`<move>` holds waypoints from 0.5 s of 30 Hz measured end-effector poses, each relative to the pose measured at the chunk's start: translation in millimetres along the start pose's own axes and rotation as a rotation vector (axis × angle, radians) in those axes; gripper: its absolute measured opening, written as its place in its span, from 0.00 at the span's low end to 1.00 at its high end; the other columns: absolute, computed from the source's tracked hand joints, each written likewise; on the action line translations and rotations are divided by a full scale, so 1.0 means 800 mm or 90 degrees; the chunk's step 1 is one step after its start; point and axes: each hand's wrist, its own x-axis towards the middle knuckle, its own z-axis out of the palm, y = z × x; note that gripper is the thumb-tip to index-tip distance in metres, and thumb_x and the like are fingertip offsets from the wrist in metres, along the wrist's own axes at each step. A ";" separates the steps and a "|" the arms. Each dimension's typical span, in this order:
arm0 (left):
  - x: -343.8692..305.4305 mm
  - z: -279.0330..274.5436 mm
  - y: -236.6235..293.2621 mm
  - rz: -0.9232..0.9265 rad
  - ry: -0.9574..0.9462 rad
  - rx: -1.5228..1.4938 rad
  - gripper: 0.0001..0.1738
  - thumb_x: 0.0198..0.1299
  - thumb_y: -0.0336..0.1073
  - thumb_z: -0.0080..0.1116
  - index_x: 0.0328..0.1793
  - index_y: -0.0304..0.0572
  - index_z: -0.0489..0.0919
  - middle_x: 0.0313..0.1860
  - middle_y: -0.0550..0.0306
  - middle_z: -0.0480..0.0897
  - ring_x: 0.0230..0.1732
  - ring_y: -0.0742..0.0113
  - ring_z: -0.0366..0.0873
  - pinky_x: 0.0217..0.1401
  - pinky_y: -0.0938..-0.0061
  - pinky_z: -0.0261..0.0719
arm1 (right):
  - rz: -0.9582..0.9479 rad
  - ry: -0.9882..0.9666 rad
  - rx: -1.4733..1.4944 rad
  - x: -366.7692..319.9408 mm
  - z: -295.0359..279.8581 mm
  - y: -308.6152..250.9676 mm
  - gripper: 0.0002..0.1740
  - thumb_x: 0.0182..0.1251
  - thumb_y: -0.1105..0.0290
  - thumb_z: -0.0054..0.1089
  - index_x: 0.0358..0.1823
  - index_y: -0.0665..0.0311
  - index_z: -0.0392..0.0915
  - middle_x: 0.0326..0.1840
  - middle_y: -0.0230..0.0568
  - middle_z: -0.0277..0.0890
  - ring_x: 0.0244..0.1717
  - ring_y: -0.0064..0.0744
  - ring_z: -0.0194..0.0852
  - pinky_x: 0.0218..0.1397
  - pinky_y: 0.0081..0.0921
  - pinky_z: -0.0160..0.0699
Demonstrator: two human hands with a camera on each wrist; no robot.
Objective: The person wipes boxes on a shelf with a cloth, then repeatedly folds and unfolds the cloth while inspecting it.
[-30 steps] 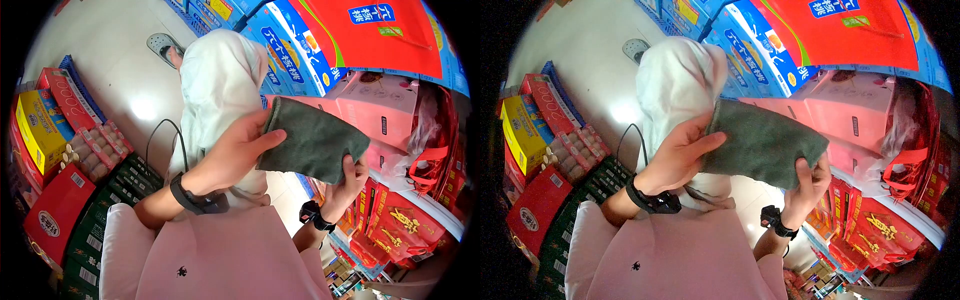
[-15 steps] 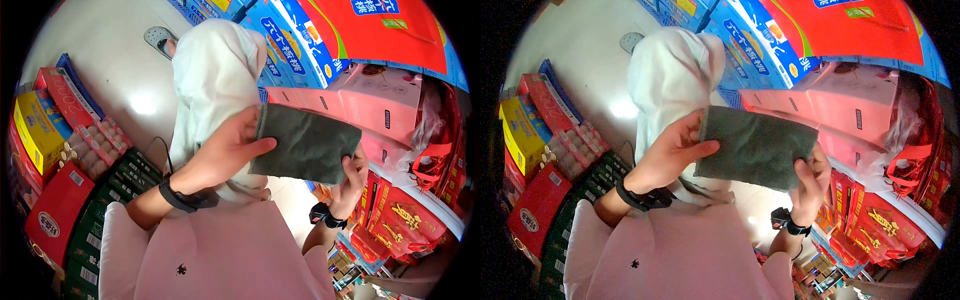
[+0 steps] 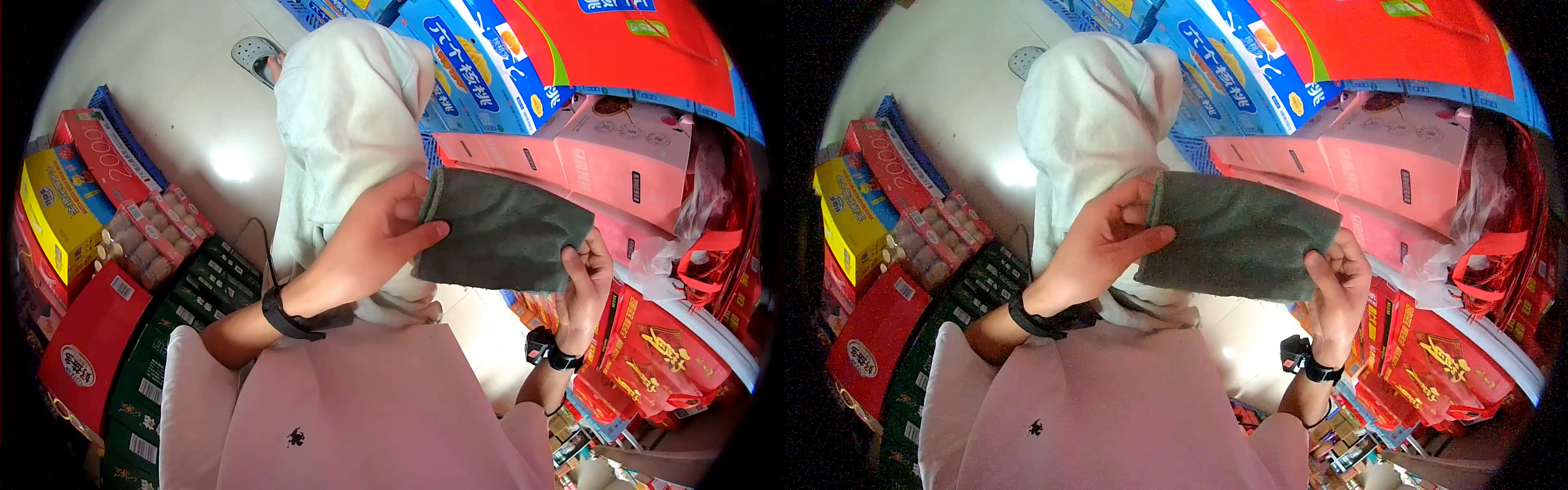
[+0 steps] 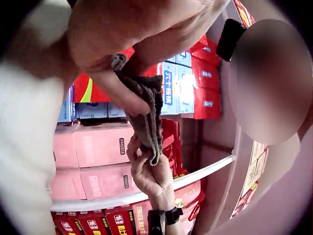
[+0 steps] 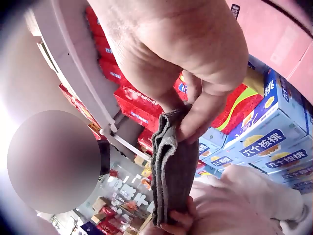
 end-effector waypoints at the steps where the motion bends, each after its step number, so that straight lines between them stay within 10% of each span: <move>1: -0.001 0.001 0.002 0.010 -0.001 0.006 0.11 0.75 0.20 0.60 0.60 0.34 0.75 0.50 0.58 0.85 0.55 0.73 0.84 0.56 0.74 0.82 | 0.003 0.014 0.007 -0.001 0.000 0.001 0.19 0.71 0.86 0.61 0.62 0.74 0.80 0.56 0.43 0.88 0.56 0.26 0.83 0.65 0.25 0.74; 15: 0.008 -0.001 0.011 0.072 0.009 -0.055 0.18 0.75 0.16 0.57 0.68 0.32 0.78 0.63 0.54 0.86 0.62 0.72 0.83 0.66 0.74 0.82 | -0.061 -0.010 0.080 0.002 -0.015 0.002 0.21 0.69 0.92 0.57 0.63 0.75 0.80 0.58 0.47 0.87 0.55 0.29 0.85 0.64 0.25 0.77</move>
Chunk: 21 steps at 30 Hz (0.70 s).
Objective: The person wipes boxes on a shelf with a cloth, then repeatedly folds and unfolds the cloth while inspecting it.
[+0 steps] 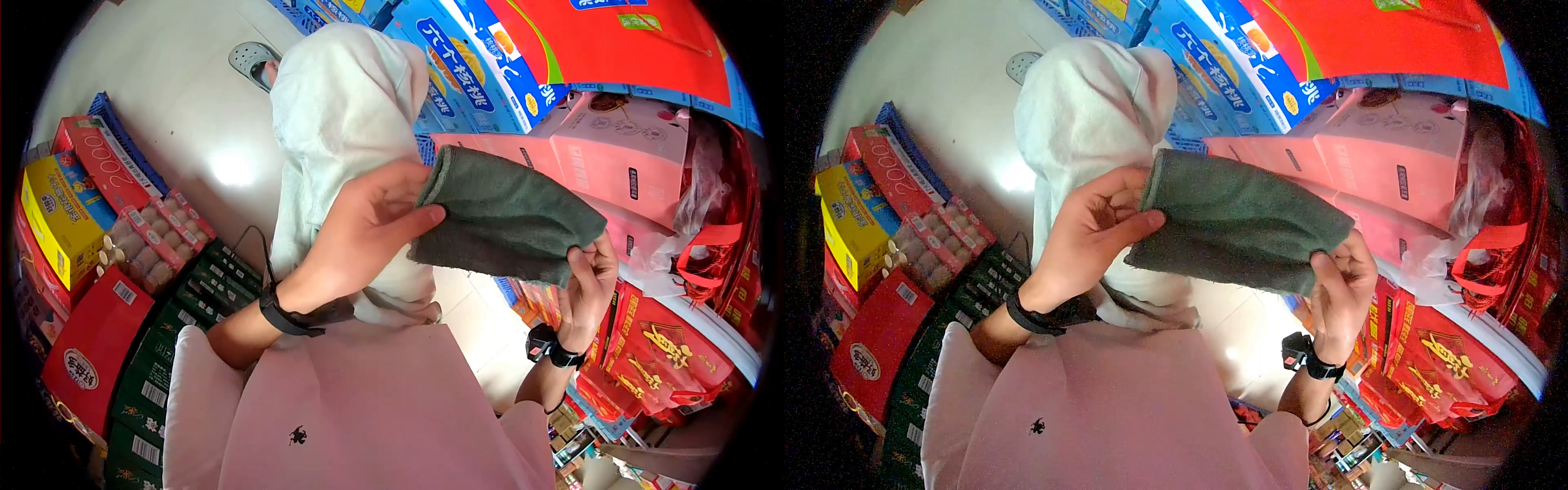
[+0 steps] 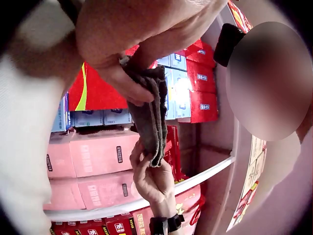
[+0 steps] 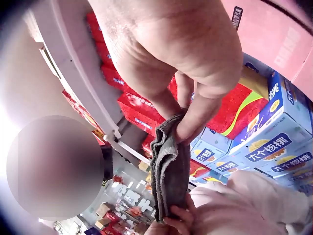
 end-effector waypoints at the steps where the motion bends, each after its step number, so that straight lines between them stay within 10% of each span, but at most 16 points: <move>1: 0.000 -0.002 -0.001 -0.001 -0.006 0.005 0.19 0.75 0.15 0.55 0.69 0.32 0.77 0.64 0.52 0.86 0.64 0.71 0.83 0.67 0.74 0.82 | -0.010 -0.011 0.002 -0.001 -0.005 0.002 0.22 0.69 0.92 0.57 0.63 0.74 0.80 0.59 0.47 0.86 0.56 0.30 0.85 0.64 0.26 0.78; 13: -0.002 -0.002 0.007 0.115 -0.020 0.052 0.23 0.59 0.04 0.45 0.48 0.32 0.84 0.62 0.43 0.85 0.67 0.58 0.83 0.70 0.66 0.79 | -0.058 -0.074 0.012 -0.004 -0.011 -0.002 0.15 0.61 0.95 0.51 0.39 0.70 0.82 0.56 0.61 0.80 0.52 0.42 0.85 0.56 0.30 0.82; 21: 0.004 -0.016 0.008 0.069 -0.079 -0.003 0.14 0.60 0.10 0.51 0.40 0.33 0.85 0.62 0.41 0.85 0.62 0.61 0.80 0.67 0.71 0.75 | -0.068 -0.099 -0.021 -0.001 -0.011 -0.012 0.05 0.65 0.77 0.65 0.37 0.73 0.81 0.57 0.60 0.80 0.58 0.47 0.82 0.64 0.39 0.77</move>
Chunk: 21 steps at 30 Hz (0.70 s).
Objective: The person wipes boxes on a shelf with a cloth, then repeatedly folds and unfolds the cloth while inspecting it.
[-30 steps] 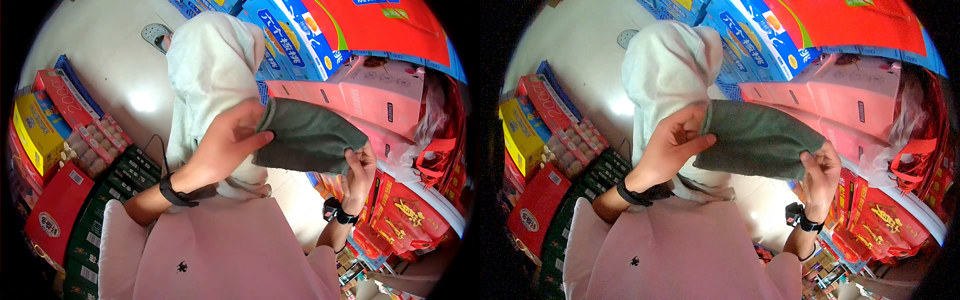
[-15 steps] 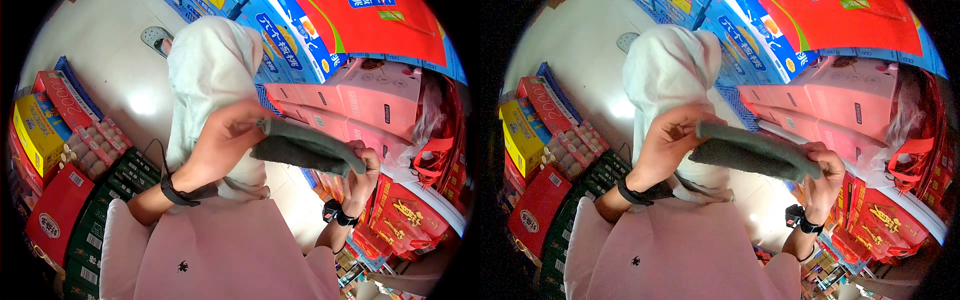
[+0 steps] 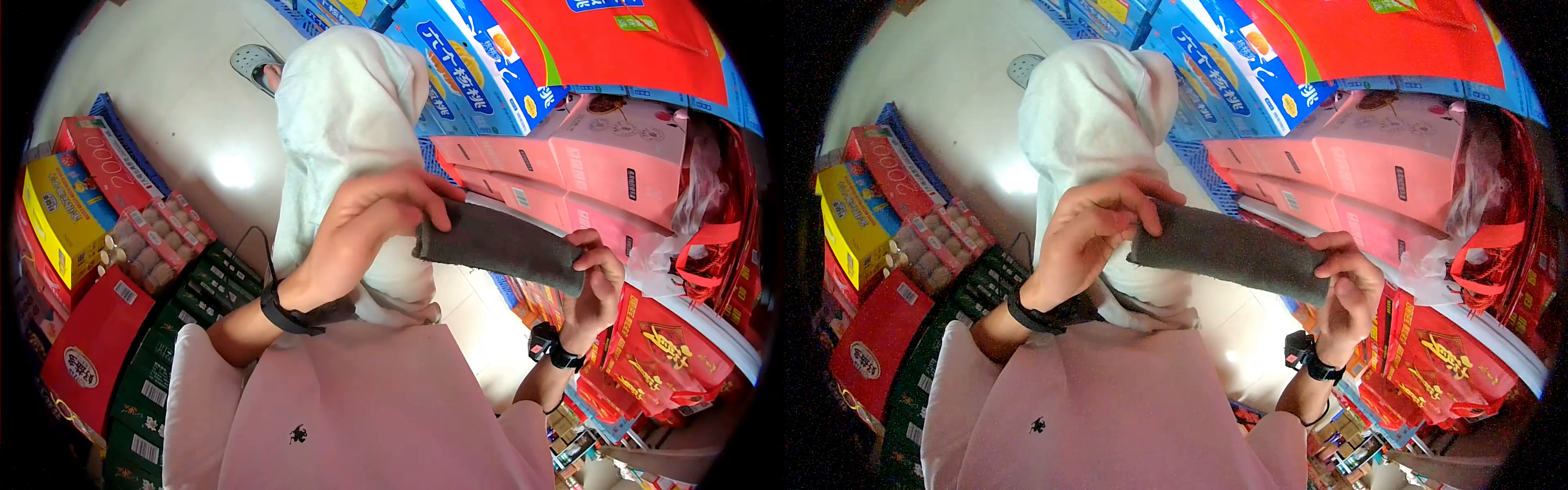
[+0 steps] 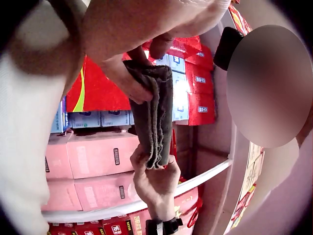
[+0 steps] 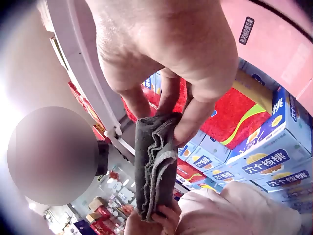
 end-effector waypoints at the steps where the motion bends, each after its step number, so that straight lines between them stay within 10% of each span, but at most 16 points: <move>1: 0.000 0.001 -0.002 0.017 -0.008 0.010 0.12 0.62 0.12 0.54 0.39 0.33 0.84 0.62 0.41 0.85 0.62 0.62 0.80 0.66 0.72 0.75 | -0.003 0.001 -0.014 -0.002 -0.004 0.003 0.07 0.65 0.75 0.68 0.37 0.73 0.81 0.57 0.60 0.80 0.58 0.47 0.81 0.65 0.40 0.76; 14: -0.002 0.033 -0.008 0.082 0.062 0.020 0.30 0.57 0.08 0.69 0.62 0.41 0.75 0.66 0.48 0.81 0.68 0.65 0.79 0.70 0.73 0.74 | 0.085 -0.069 -0.162 0.006 0.002 -0.001 0.29 0.60 0.87 0.68 0.65 0.74 0.77 0.75 0.60 0.74 0.64 0.36 0.80 0.66 0.35 0.79; 21: -0.003 0.030 0.013 -0.028 0.073 0.115 0.36 0.61 0.11 0.68 0.75 0.38 0.73 0.62 0.56 0.84 0.59 0.76 0.82 0.58 0.81 0.79 | 0.162 -0.036 -0.198 -0.005 0.001 -0.002 0.19 0.65 0.90 0.61 0.56 0.70 0.75 0.60 0.44 0.80 0.56 0.25 0.80 0.60 0.25 0.76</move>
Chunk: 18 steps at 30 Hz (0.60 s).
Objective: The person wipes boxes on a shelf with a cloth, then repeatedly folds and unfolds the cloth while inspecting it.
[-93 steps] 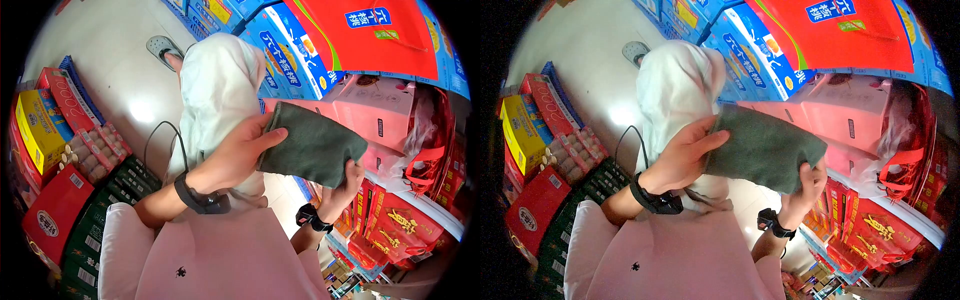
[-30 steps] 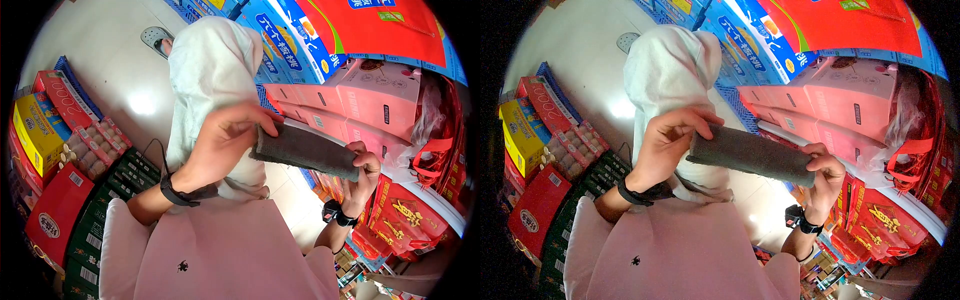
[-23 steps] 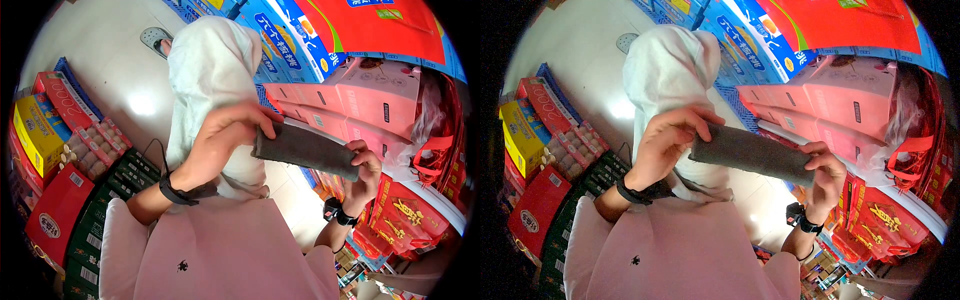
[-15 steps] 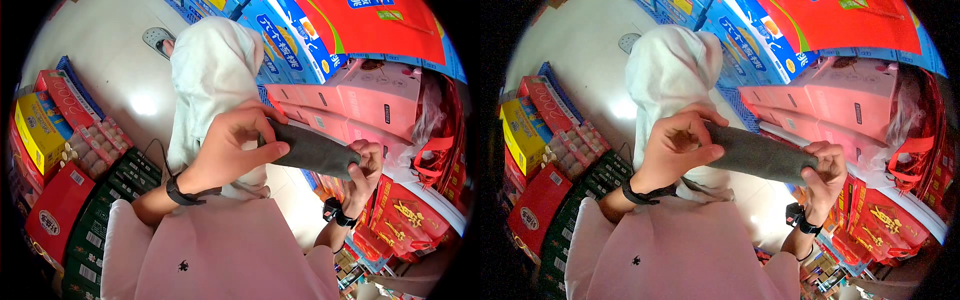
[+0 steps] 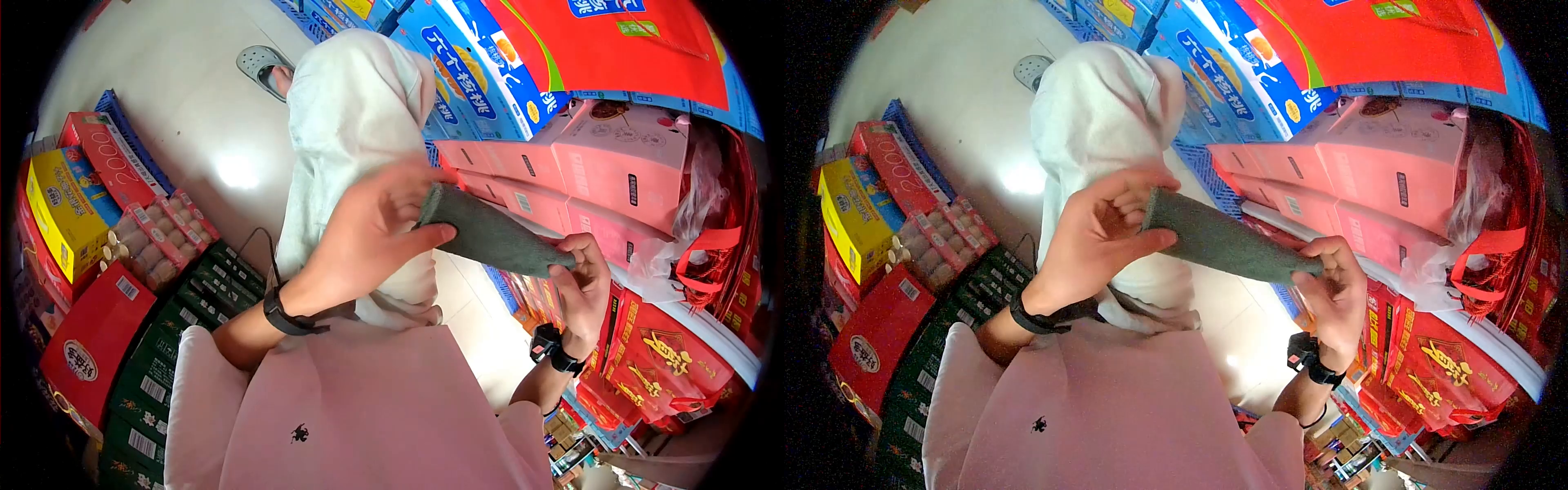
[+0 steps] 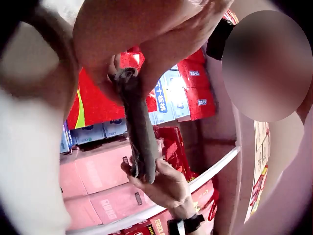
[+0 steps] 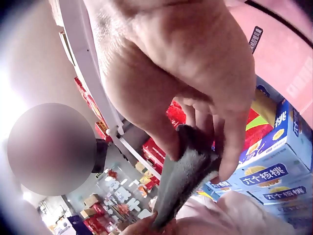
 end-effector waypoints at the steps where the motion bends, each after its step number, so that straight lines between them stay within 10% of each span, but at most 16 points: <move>1: 0.000 -0.001 0.001 -0.016 -0.004 0.041 0.35 0.62 0.11 0.67 0.76 0.38 0.73 0.61 0.57 0.85 0.57 0.77 0.82 0.57 0.82 0.80 | -0.009 0.020 -0.023 0.000 0.002 0.001 0.18 0.66 0.90 0.61 0.55 0.70 0.74 0.57 0.41 0.81 0.54 0.24 0.80 0.59 0.24 0.76; 9: -0.002 0.001 -0.019 0.029 0.031 0.182 0.20 0.67 0.13 0.64 0.62 0.36 0.77 0.52 0.59 0.85 0.44 0.82 0.78 0.47 0.83 0.76 | -0.033 0.102 -0.029 0.001 0.013 -0.004 0.19 0.69 0.89 0.58 0.61 0.74 0.77 0.53 0.41 0.84 0.49 0.21 0.82 0.53 0.18 0.79; 18: 0.013 0.013 -0.016 -0.004 0.014 -0.041 0.20 0.74 0.19 0.60 0.69 0.37 0.72 0.57 0.55 0.82 0.57 0.69 0.85 0.62 0.72 0.86 | -0.098 0.173 -0.051 0.005 0.008 -0.005 0.18 0.70 0.86 0.60 0.60 0.76 0.81 0.53 0.42 0.86 0.49 0.21 0.83 0.55 0.19 0.79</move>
